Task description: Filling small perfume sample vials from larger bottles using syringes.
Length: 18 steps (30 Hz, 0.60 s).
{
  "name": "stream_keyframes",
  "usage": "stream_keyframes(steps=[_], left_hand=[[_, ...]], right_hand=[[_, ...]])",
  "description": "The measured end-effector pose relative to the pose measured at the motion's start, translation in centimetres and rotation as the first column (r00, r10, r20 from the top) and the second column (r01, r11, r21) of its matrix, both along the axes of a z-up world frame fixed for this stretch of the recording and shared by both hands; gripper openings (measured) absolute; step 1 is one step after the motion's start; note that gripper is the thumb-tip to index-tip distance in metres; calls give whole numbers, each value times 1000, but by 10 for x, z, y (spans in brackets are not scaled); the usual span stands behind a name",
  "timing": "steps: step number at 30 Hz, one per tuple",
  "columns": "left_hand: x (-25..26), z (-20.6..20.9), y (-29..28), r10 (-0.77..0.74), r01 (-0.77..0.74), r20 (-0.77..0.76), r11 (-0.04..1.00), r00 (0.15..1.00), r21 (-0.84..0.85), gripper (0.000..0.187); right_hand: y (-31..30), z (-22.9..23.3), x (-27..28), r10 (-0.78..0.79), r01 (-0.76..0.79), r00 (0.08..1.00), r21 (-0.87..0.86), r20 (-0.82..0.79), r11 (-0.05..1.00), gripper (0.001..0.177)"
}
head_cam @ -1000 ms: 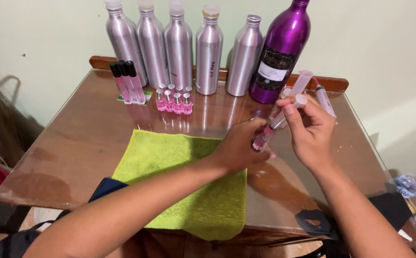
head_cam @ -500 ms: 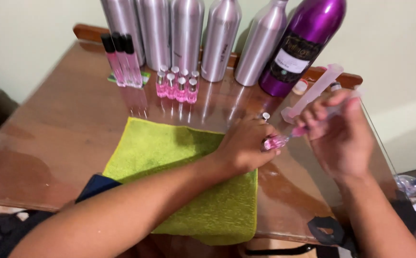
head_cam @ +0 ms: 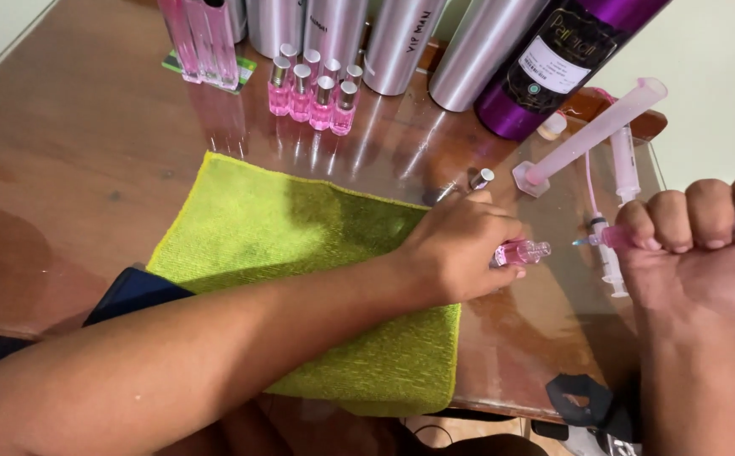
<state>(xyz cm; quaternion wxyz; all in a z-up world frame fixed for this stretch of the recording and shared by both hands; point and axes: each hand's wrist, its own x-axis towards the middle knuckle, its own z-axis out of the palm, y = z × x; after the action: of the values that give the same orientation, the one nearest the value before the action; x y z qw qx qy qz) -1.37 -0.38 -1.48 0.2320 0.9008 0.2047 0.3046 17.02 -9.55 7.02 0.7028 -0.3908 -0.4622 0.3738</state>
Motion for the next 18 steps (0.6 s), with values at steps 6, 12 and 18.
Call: stream_keyframes(steps=[6, 12, 18], left_hand=[[1, -6, 0, 0, -8, 112, 998, 994, 69, 28], [-3, 2, -1, 5, -10, 79, 998, 997, 61, 28], [-7, 5, -2, -3, 4, 42, 1000, 999, -30, 16]], right_hand=[[-5, -1, -5, -10, 10, 997, 6, 82, 1000, 27], [-4, -7, 9, -22, 22, 1000, 49, -2, 999, 33], [2, -1, 0, 56, -67, 980, 52, 190, 996, 29]])
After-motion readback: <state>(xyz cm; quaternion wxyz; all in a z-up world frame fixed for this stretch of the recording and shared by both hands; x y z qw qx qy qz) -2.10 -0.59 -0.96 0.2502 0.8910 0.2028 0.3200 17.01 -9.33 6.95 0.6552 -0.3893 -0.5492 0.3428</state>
